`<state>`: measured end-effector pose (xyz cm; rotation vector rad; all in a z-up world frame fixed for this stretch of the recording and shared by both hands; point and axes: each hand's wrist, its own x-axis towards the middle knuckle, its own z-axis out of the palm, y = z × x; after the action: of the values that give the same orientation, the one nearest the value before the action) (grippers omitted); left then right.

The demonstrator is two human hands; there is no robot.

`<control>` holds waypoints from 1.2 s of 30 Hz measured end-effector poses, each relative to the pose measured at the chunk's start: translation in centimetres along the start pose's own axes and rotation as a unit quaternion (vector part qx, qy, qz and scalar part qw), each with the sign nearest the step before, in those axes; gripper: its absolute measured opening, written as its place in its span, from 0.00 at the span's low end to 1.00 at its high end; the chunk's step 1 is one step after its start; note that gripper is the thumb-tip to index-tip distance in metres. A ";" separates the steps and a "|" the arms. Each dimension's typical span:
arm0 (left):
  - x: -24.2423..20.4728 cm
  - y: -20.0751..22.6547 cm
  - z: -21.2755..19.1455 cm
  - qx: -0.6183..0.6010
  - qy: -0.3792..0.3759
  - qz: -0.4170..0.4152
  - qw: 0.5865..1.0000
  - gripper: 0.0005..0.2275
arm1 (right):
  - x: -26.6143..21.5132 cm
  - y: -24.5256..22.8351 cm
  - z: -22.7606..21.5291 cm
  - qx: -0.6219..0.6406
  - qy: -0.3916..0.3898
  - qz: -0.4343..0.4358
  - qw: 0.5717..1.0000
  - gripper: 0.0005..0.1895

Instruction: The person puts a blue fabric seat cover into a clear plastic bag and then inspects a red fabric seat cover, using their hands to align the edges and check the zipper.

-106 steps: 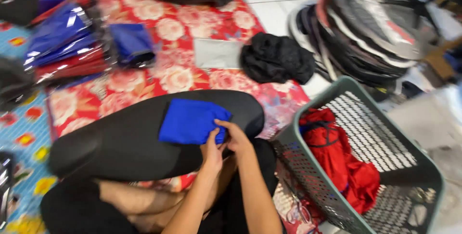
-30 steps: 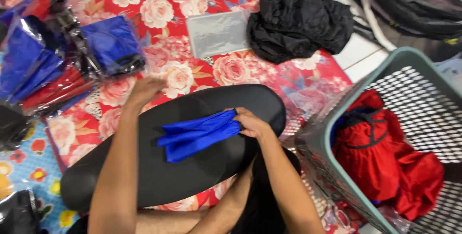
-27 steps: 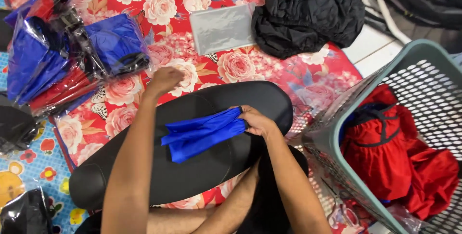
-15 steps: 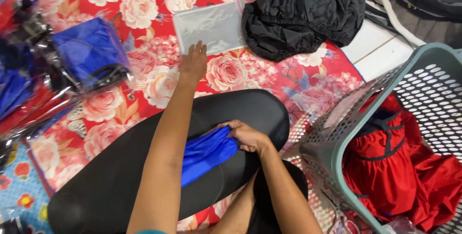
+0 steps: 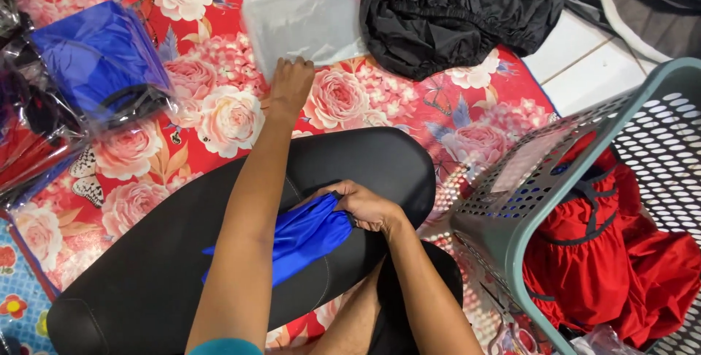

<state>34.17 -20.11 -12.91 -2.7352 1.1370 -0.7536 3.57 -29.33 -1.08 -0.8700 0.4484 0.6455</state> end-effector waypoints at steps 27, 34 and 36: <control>-9.5 -9.2 -27.9 -0.357 0.104 -0.048 0.927 0.08 | -1.3 -2.4 1.6 0.009 -0.031 -0.045 0.998 0.16; -20.9 -10.0 -38.9 -0.322 0.187 -0.146 0.917 0.08 | -2.2 -2.4 1.7 -0.024 0.034 -0.053 0.998 0.13; -24.7 -9.6 -40.9 -0.292 0.202 -0.162 0.921 0.09 | -4.0 -2.8 2.7 -0.073 0.055 -0.058 0.994 0.14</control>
<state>6.21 8.08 15.26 -3.4407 1.1288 -1.2419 2.87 -29.80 4.48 -1.0663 0.4507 0.5303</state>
